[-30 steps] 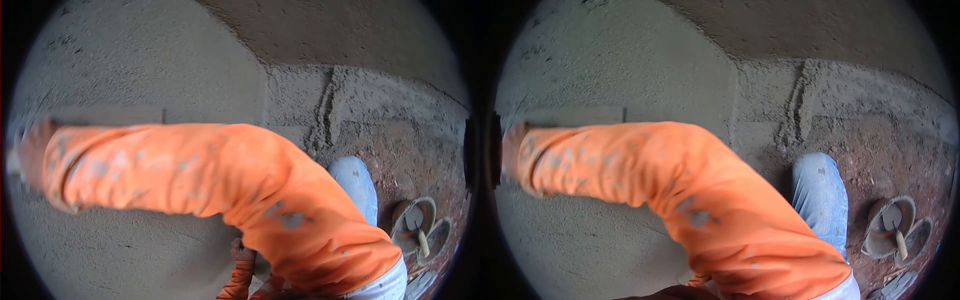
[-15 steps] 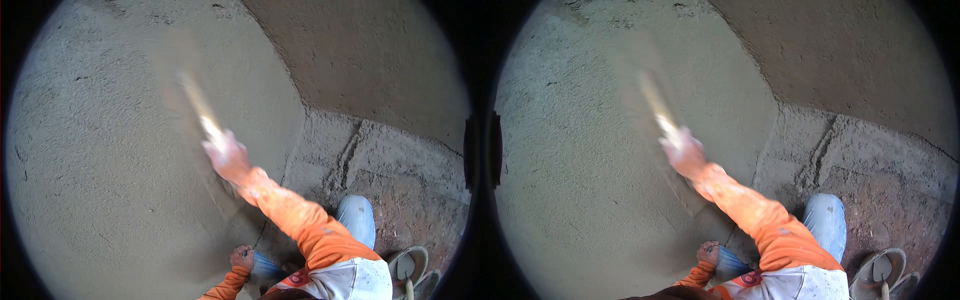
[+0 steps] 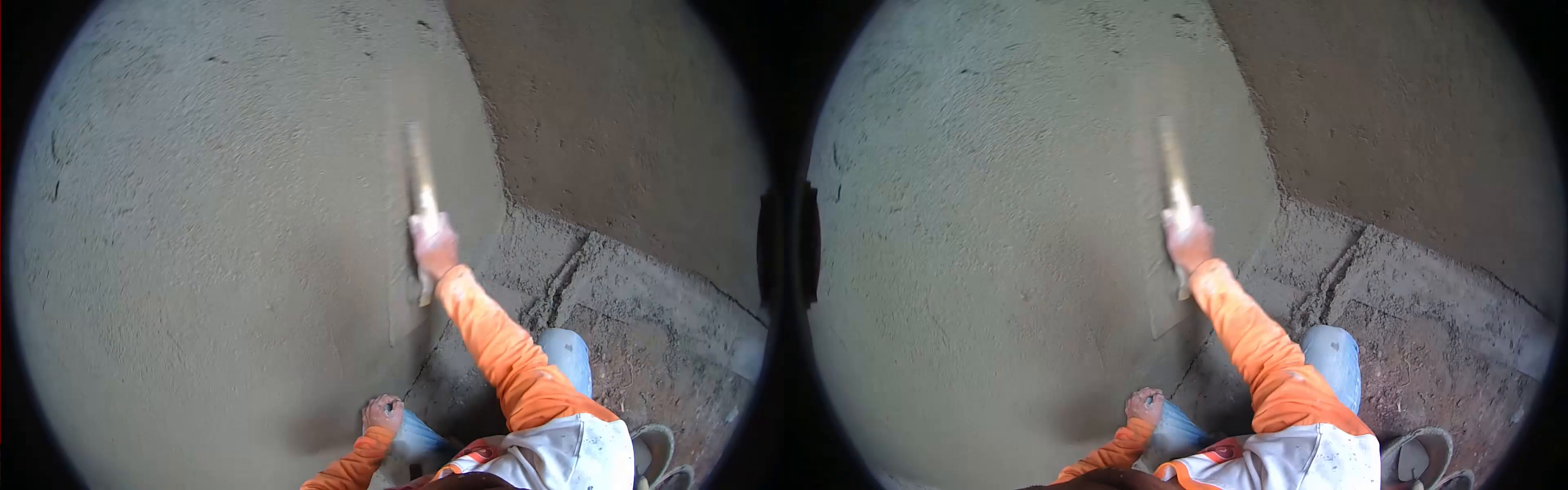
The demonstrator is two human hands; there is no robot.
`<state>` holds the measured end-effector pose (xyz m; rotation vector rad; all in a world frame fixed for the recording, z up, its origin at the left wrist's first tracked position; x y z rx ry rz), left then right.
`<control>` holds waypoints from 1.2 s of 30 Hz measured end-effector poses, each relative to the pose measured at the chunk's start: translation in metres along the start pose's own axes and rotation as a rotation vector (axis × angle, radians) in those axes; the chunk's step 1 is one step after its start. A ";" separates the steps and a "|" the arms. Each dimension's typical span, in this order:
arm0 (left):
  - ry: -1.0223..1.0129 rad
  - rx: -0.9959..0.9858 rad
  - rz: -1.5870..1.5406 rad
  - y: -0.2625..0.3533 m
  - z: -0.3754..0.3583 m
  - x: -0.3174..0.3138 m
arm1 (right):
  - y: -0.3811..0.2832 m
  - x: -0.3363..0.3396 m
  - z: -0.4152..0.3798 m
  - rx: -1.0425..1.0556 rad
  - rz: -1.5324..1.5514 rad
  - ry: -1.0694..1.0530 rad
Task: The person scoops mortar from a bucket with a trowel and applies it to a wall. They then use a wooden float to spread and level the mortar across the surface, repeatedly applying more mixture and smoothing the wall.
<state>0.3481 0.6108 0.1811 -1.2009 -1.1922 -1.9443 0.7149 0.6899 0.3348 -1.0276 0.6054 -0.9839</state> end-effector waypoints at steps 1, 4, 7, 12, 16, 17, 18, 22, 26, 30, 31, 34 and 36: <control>-0.003 -0.013 0.022 0.003 0.002 -0.002 | -0.025 -0.008 -0.002 0.102 -0.059 -0.062; 0.011 -0.054 0.041 0.006 0.003 -0.006 | -0.123 0.001 0.051 0.177 0.076 -0.152; -0.012 0.011 -0.171 -0.024 -0.001 -0.018 | -0.156 0.024 0.121 0.140 -0.012 -0.049; 0.039 -0.012 -0.152 -0.033 -0.009 -0.015 | -0.008 0.020 0.163 -0.175 0.026 0.022; 0.024 -0.153 -0.118 0.001 -0.006 0.001 | 0.111 0.015 0.107 -0.393 0.003 0.009; 0.012 -0.215 -0.108 0.010 -0.006 0.005 | 0.139 0.010 0.092 -0.406 -0.001 0.007; 0.004 -0.211 -0.107 0.009 -0.007 0.006 | 0.167 0.007 0.077 -0.441 -0.011 0.016; -0.027 -0.154 -0.183 0.007 -0.016 0.015 | 0.223 0.008 0.015 -0.669 0.120 -0.027; -0.039 -0.069 -0.387 -0.010 -0.030 0.016 | 0.303 -0.002 -0.034 -0.764 0.127 0.005; -0.040 -0.061 -0.380 -0.012 -0.041 0.020 | 0.359 -0.008 -0.079 -0.923 0.226 0.062; -0.026 -0.093 -0.387 -0.008 -0.042 0.026 | 0.369 -0.010 -0.092 -0.951 0.272 0.083; 0.002 -0.123 -0.384 -0.002 -0.046 0.030 | 0.390 -0.014 -0.125 -1.084 0.332 0.084; 0.017 -0.119 -0.371 -0.003 -0.050 0.033 | 0.397 -0.020 -0.143 -1.092 0.361 0.106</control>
Point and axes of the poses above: each hand's wrist, its own z-axis towards the middle knuckle, its own x-axis out of the back of the hand, y = z × x, the point moved 9 cm from there along z, towards the middle knuckle, and after that the axes turned 2 degrees about y, right-handed, at the moved point
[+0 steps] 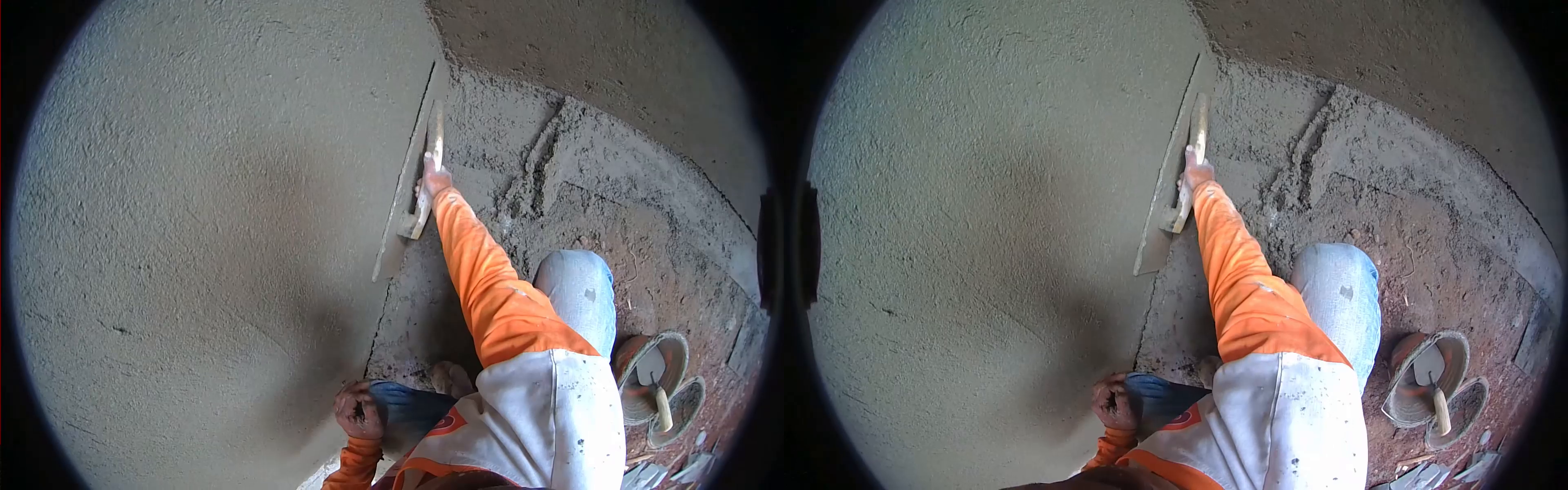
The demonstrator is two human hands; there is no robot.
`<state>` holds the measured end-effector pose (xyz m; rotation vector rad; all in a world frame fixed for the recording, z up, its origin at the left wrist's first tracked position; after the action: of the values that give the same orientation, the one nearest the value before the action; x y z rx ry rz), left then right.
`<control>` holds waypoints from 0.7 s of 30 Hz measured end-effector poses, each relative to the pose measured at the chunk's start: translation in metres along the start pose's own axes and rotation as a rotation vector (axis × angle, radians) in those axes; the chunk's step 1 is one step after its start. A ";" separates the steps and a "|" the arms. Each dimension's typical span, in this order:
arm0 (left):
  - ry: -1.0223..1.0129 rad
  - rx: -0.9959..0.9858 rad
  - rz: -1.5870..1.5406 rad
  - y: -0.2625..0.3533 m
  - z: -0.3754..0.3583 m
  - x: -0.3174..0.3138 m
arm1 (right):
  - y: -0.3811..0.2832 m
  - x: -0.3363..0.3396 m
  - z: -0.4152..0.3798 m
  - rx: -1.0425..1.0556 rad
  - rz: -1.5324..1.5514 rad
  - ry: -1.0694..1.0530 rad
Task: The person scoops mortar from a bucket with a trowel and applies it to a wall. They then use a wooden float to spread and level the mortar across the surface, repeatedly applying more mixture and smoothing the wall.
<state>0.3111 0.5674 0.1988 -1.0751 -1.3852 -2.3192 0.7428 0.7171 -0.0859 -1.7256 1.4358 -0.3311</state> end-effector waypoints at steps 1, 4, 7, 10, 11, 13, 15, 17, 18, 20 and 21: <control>-0.010 -0.003 -0.008 0.001 0.000 -0.001 | 0.010 0.003 -0.006 0.001 -0.036 0.028; 0.012 -0.008 -0.044 0.000 -0.002 0.002 | 0.036 0.004 -0.055 0.097 -0.009 0.037; 0.046 -0.035 -0.051 0.000 -0.005 0.007 | 0.085 0.001 -0.112 -0.004 0.006 0.043; 0.073 -0.103 0.059 0.008 -0.007 0.013 | 0.061 -0.014 -0.140 0.131 -0.001 -0.019; 0.083 -0.111 0.057 0.008 -0.010 0.015 | 0.041 -0.021 -0.144 0.102 0.067 -0.041; 0.058 -0.157 0.031 0.006 -0.019 0.017 | -0.021 -0.038 -0.148 0.241 0.042 -0.104; 0.082 -0.177 0.043 0.001 -0.022 0.018 | -0.122 -0.063 -0.182 0.533 -0.219 -0.163; 0.110 -0.199 0.050 0.002 -0.022 0.022 | -0.235 -0.101 -0.247 1.216 -0.523 -0.142; 0.084 -0.181 0.077 0.003 -0.020 0.020 | -0.277 -0.123 -0.276 1.451 -0.655 -0.078; 0.069 -0.151 0.096 0.005 -0.013 0.015 | -0.367 -0.153 -0.337 1.403 -0.481 -0.141; 0.087 -0.167 0.086 0.011 -0.007 0.014 | -0.406 -0.160 -0.384 1.302 -0.461 -0.261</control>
<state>0.3039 0.5580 0.2137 -1.0422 -1.1081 -2.4222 0.7127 0.6903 0.4943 -0.8885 0.3495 -0.9759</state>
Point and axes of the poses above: each hand's wrist, its own z-axis towards the middle knuckle, its own x-axis out of the back of the hand, y = z × x, the point moved 9 cm from there along z, towards the middle knuckle, and after that the axes turned 2 degrees about y, right-handed, at the moved point
